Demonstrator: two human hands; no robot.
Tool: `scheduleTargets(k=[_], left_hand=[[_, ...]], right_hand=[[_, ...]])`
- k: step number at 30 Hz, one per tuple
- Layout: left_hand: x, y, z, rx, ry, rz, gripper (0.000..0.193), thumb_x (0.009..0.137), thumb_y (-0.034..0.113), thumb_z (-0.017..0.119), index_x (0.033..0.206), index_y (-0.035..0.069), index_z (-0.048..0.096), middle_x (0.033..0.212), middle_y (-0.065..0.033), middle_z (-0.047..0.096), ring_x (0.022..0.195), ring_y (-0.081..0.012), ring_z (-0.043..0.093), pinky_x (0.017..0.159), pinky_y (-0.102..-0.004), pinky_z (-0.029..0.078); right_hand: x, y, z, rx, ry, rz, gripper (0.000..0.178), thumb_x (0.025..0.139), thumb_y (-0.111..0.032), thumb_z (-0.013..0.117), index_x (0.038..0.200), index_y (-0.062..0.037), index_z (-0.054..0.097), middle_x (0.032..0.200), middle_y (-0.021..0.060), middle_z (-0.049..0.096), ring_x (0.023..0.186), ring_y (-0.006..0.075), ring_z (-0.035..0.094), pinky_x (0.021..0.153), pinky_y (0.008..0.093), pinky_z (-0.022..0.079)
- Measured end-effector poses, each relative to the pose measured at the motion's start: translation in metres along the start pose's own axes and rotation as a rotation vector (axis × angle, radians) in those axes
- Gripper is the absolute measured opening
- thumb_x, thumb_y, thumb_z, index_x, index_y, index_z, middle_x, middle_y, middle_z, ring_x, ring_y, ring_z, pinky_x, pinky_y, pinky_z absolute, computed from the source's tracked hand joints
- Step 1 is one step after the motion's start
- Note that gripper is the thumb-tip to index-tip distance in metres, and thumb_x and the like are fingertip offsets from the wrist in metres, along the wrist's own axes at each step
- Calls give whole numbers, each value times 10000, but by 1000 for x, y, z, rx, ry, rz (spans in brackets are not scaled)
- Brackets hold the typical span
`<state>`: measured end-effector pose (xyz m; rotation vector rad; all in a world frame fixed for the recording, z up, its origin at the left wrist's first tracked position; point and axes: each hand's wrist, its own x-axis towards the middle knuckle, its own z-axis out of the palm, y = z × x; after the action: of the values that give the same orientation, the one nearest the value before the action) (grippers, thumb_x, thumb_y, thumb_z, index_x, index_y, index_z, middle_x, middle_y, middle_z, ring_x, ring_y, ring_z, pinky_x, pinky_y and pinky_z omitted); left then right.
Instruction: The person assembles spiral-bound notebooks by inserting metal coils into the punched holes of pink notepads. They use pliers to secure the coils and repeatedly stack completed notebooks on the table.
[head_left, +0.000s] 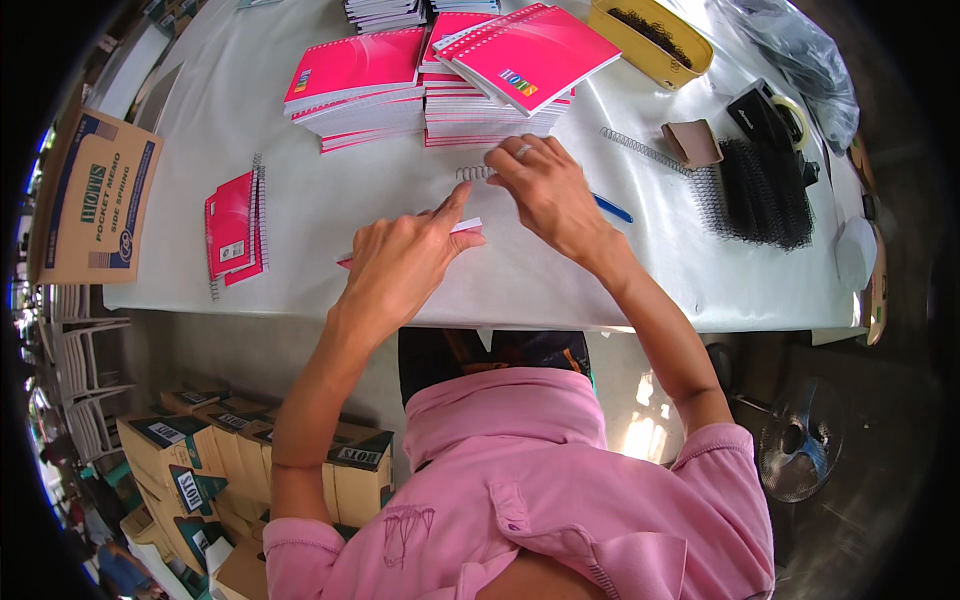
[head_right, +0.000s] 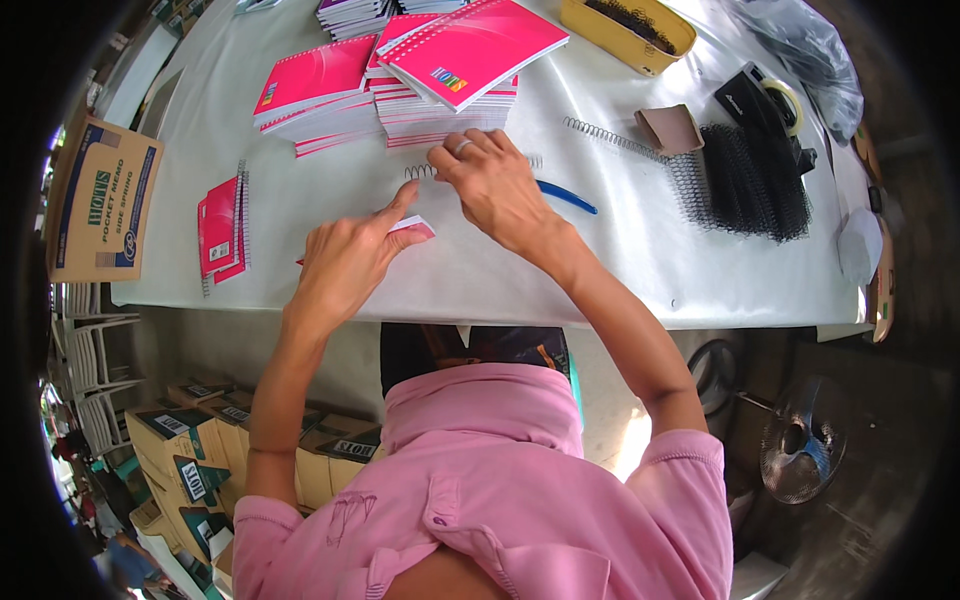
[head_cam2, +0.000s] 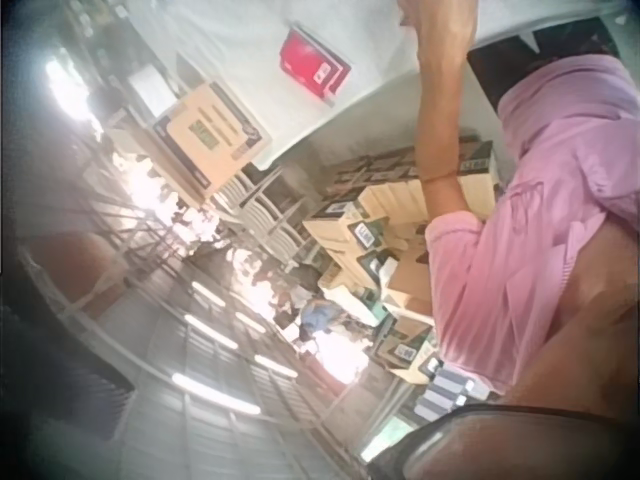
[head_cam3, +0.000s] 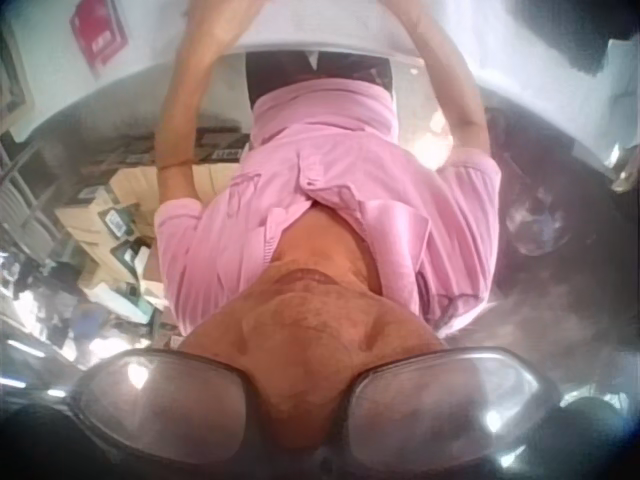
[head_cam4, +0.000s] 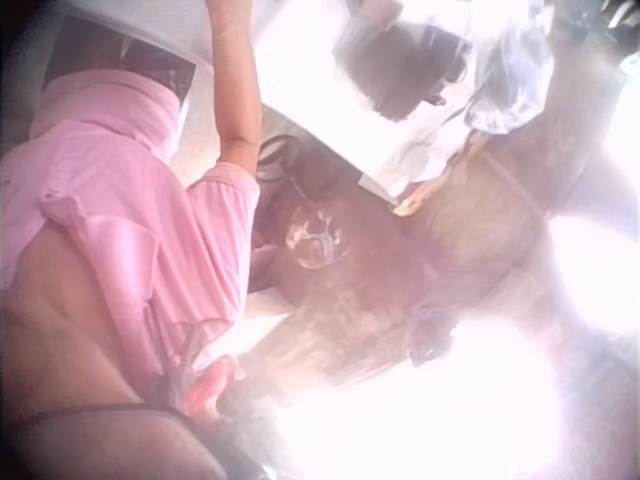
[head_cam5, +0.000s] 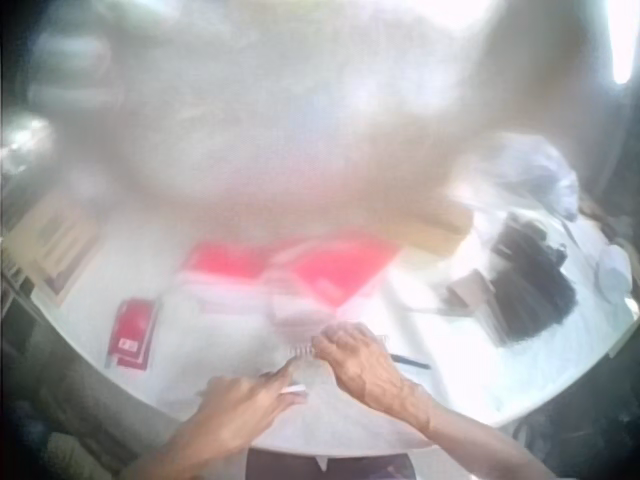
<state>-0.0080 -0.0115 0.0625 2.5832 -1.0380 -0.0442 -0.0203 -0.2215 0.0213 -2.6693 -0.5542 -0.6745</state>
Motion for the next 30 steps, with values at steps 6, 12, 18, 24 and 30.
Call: scheduleTargets(k=[6,12,18,24,30], left_hand=[[2,1,-3,67,-22,29,549,905,391,666,1325,44,603,746,-164,688,619,-329,674,546,-422,512],[4,0,-2,64,-34,31,551,908,403,659,1327,49,604,739,-173,683,616,-335,673,548,-429,511],[7,-5,-5,28,-80,77,555,922,389,647,1367,66,569,782,-172,696,656,-350,677,588,-450,515],[11,-17,-1,-44,-89,131,558,930,362,643,1399,80,538,849,-151,715,723,-354,687,642,-466,519],[12,-12,-1,25,-55,132,558,928,372,645,1402,99,536,935,-154,714,734,-359,692,640,-462,525]], right_hand=[[-13,-14,-43,439,-26,190,217,819,33,695,1020,-31,646,954,124,624,875,316,620,727,419,498],[-18,-13,-41,565,-49,235,202,811,65,690,996,-5,648,936,133,623,839,313,626,694,417,493],[-15,-7,-43,705,-132,214,191,833,36,698,1016,-16,681,958,92,655,847,245,643,736,370,519],[-10,4,-44,678,-285,109,155,859,-7,679,1010,7,649,947,135,646,801,300,631,721,409,511],[-6,-13,-54,410,-240,70,174,908,-122,652,996,-1,565,921,155,659,855,365,642,678,448,517]])
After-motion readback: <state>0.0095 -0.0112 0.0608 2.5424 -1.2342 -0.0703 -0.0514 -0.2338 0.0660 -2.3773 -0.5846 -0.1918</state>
